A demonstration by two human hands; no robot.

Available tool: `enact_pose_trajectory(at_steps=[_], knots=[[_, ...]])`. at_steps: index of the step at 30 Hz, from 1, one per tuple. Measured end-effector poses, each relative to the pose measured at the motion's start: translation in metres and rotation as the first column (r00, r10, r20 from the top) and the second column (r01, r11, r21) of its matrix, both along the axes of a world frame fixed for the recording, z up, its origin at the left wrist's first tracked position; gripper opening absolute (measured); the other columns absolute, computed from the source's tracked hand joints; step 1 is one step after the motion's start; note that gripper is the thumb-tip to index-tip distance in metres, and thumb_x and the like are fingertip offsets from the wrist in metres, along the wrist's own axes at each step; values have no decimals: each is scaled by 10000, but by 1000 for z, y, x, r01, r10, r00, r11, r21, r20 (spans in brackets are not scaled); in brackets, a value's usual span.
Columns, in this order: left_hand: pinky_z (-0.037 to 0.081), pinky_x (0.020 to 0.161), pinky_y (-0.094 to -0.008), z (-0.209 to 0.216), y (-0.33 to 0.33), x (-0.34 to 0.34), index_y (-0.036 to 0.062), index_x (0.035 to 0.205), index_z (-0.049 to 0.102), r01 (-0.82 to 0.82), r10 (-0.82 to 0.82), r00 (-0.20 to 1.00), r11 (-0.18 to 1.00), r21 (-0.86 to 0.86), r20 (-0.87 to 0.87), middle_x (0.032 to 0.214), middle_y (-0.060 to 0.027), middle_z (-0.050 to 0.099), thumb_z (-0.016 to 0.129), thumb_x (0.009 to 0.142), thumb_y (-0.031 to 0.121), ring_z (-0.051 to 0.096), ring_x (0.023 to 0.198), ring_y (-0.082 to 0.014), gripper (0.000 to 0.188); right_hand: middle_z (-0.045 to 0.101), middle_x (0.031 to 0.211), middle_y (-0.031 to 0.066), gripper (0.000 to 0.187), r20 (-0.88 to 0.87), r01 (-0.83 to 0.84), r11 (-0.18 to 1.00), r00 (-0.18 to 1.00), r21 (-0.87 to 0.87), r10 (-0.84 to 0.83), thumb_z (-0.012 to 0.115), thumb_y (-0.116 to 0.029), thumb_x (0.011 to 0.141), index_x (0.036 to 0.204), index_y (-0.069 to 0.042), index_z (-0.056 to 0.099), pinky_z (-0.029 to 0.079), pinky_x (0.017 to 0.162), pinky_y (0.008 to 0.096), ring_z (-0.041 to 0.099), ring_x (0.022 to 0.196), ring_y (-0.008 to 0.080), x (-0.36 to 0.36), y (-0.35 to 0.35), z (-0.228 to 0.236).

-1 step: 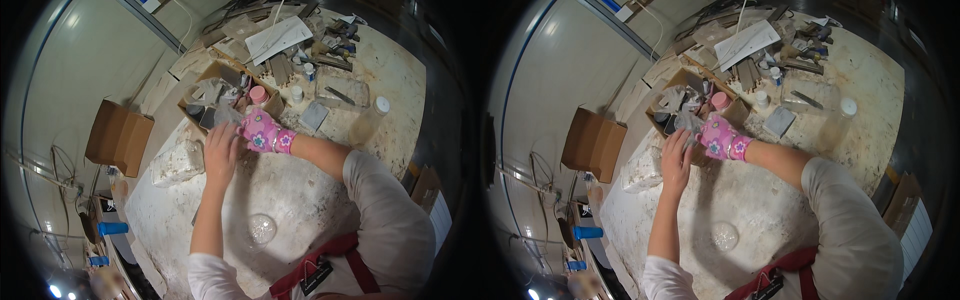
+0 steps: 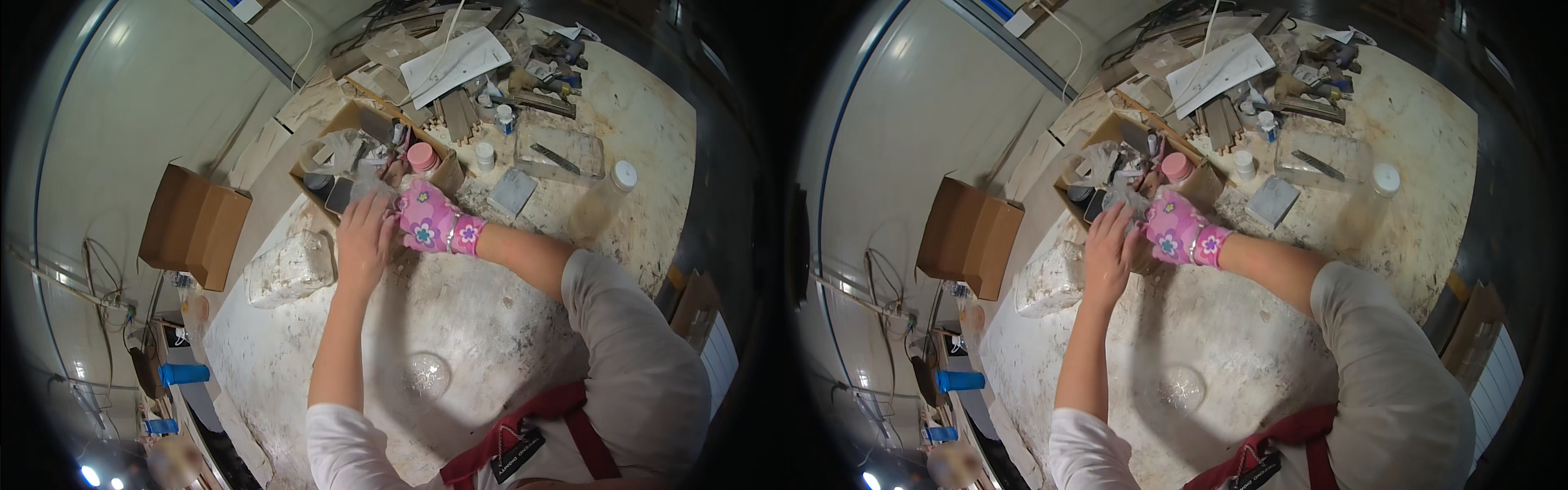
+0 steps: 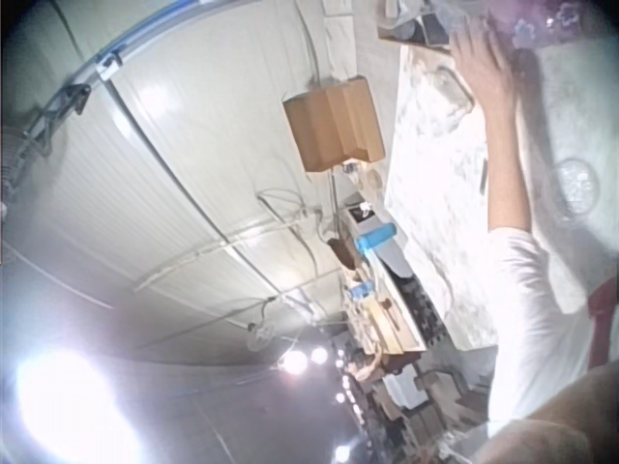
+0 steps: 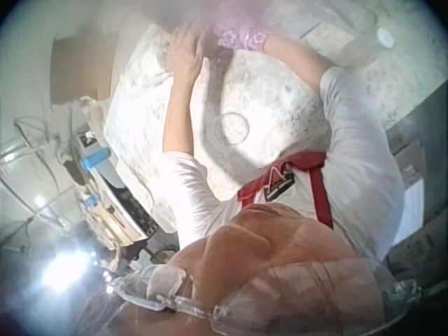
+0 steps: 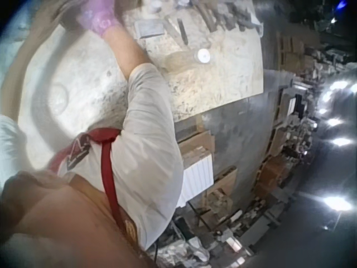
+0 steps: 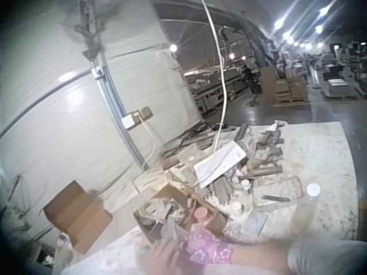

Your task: The person retrieves a plastic bottle from a storage area and places it on a workbench. They use a utility knife to cut the bottle in half, then use scissors to trim the edges of the cut plastic piece.

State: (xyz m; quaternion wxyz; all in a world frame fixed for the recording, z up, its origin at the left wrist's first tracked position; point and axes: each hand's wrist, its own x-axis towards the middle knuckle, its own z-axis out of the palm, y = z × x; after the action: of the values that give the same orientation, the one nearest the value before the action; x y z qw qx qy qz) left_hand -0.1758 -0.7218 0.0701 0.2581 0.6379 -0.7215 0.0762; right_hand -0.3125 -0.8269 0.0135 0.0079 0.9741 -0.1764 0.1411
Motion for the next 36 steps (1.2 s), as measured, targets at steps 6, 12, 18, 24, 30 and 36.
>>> enact_pose_trajectory(at_steps=[6,12,18,24,30,36], knots=[[451,699,-458,-18,-18,2,-1,955,600,-1,88,980,902,432,-181,821,-237,613,481,923,407,581,792,-435,426,558,871,48,133,314,-120,991,945,60,95,583,-209,726,844,-147,580,394,813,409,558,876,227,-11,-3,-14],[443,679,-457,-12,15,-11,-25,840,576,-1,77,988,871,491,-135,748,-228,580,548,882,419,570,748,-405,447,571,897,55,160,459,-209,972,878,110,137,541,-146,760,912,-142,590,383,894,394,556,910,234,-32,27,-2],[449,677,-446,-19,42,-18,-28,801,567,53,-15,995,912,407,-95,765,-195,568,594,849,402,563,749,-385,433,592,1046,92,304,568,-126,893,807,432,-160,586,-20,802,1102,-67,606,442,943,365,570,1008,266,-64,22,10],[456,700,-437,-12,18,-5,-21,853,583,-34,89,968,973,227,-234,855,-186,572,564,882,277,568,801,-373,301,651,1014,127,229,334,-273,769,939,578,83,547,-152,829,1027,-75,634,501,819,383,624,951,266,31,-39,-9],[369,872,-520,-44,-21,67,53,1127,584,-412,400,907,907,85,133,1020,-136,610,636,817,258,501,1078,-324,375,684,910,138,232,-222,82,993,973,83,-62,646,-202,738,921,-67,689,532,712,391,673,855,281,85,-56,36],[454,813,-370,-33,6,59,74,1158,577,-336,330,886,941,40,-327,1038,-151,607,643,832,204,589,944,-300,358,667,886,159,255,-90,-3,974,996,226,24,667,-161,697,925,-47,670,528,717,382,661,825,312,87,-67,30]])
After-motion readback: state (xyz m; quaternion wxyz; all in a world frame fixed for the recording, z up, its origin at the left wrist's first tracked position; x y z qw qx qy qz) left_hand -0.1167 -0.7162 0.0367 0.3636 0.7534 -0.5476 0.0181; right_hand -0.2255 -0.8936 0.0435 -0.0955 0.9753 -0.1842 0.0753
